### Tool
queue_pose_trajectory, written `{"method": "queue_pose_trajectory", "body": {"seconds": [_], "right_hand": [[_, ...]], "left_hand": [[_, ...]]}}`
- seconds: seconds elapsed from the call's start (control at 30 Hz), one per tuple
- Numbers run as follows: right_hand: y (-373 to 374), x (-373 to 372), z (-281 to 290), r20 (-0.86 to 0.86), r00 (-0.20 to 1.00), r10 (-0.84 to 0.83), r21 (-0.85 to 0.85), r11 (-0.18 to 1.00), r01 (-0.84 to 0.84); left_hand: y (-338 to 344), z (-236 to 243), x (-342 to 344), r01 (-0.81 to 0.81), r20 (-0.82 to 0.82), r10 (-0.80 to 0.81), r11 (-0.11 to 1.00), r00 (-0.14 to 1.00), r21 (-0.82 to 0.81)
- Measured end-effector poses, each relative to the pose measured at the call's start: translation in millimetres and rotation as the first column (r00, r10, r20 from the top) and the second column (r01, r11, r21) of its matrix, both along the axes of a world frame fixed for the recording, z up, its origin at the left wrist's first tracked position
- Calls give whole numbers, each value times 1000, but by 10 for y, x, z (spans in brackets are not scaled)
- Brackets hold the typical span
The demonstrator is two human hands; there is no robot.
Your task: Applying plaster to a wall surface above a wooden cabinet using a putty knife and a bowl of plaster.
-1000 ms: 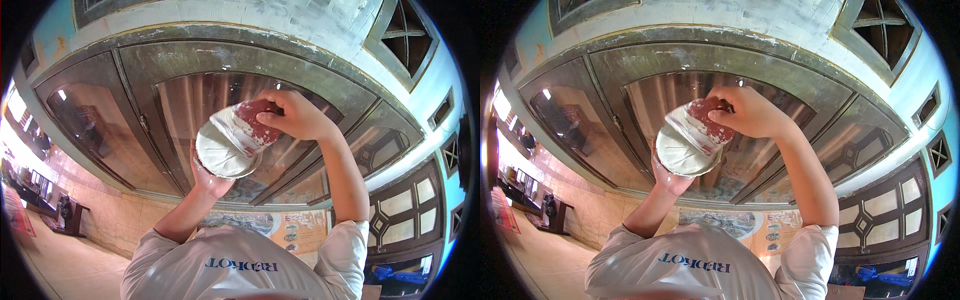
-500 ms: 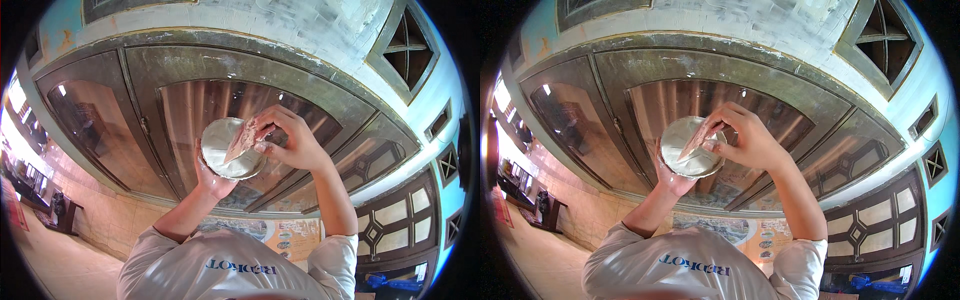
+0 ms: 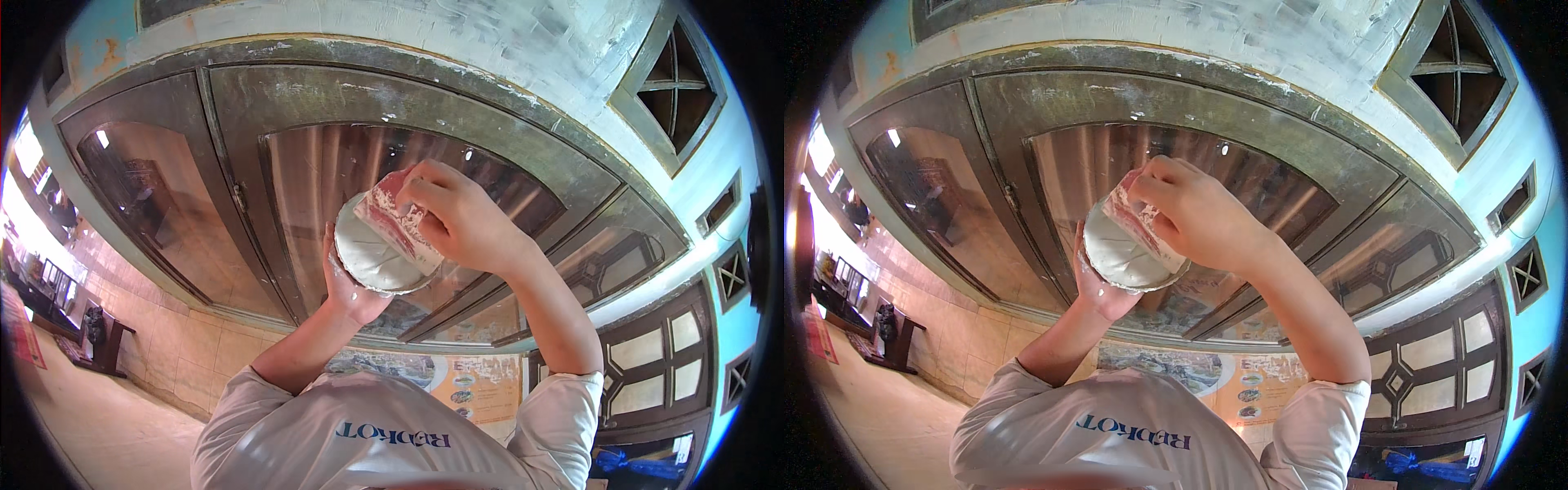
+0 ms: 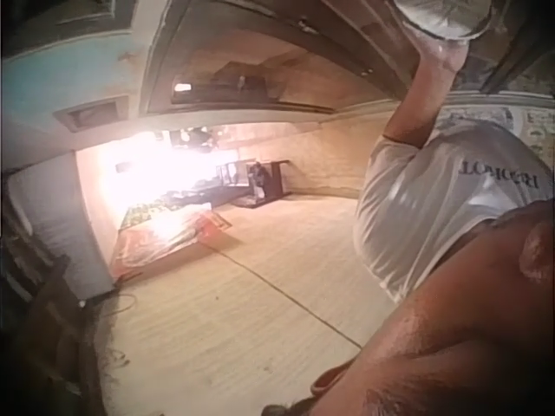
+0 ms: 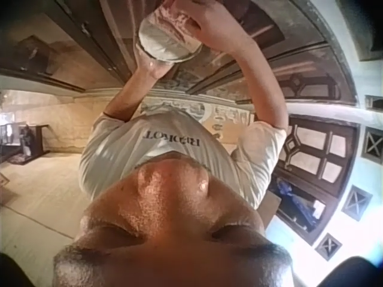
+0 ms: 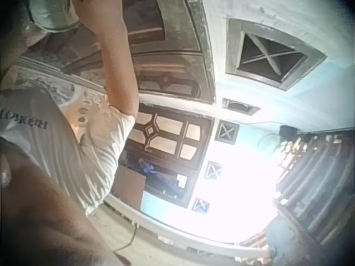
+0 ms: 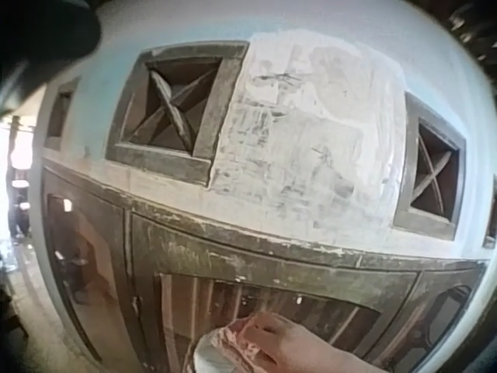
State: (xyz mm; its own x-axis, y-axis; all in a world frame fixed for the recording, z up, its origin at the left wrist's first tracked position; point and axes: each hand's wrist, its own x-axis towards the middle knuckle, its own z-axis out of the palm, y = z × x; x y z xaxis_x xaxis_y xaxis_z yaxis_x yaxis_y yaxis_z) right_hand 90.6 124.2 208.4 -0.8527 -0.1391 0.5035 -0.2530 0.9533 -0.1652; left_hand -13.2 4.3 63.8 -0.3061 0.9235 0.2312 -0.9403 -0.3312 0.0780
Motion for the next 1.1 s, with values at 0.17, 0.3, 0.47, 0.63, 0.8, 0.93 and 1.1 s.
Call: {"method": "queue_pose_trajectory", "body": {"seconds": [0.17, 0.3, 0.47, 0.63, 0.8, 0.93, 1.1], "right_hand": [[-99, -35, 15, 89, 995, 49, 50, 997, -53], [-172, -52, -92, 111, 993, -35, 45, 999, 30], [-185, -116, -47, 176, 939, -295, -82, 946, 313], [-211, -153, -51, 135, 938, -318, -29, 945, 324], [-172, -87, 28, 47, 980, -195, -292, 935, 200], [-124, 43, 194, 124, 974, -187, -472, 853, 224], [-33, 186, 213, 35, 956, -293, -424, 861, 279]], "left_hand": [[-13, 0, -8, -16, -36, 16, 1000, 999, 6], [-10, -84, -48, 6, -21, -5, 998, 1000, 69], [-71, -41, -49, -50, -40, 50, 999, 998, 0], [-80, -1, -59, -110, -81, 107, 993, 991, -35], [-84, -32, -155, -48, 18, 47, 996, 999, 79], [-85, 11, -263, -58, 42, 54, 993, 998, 105], [-106, 132, -422, -68, 89, 62, 996, 994, 63]]}}
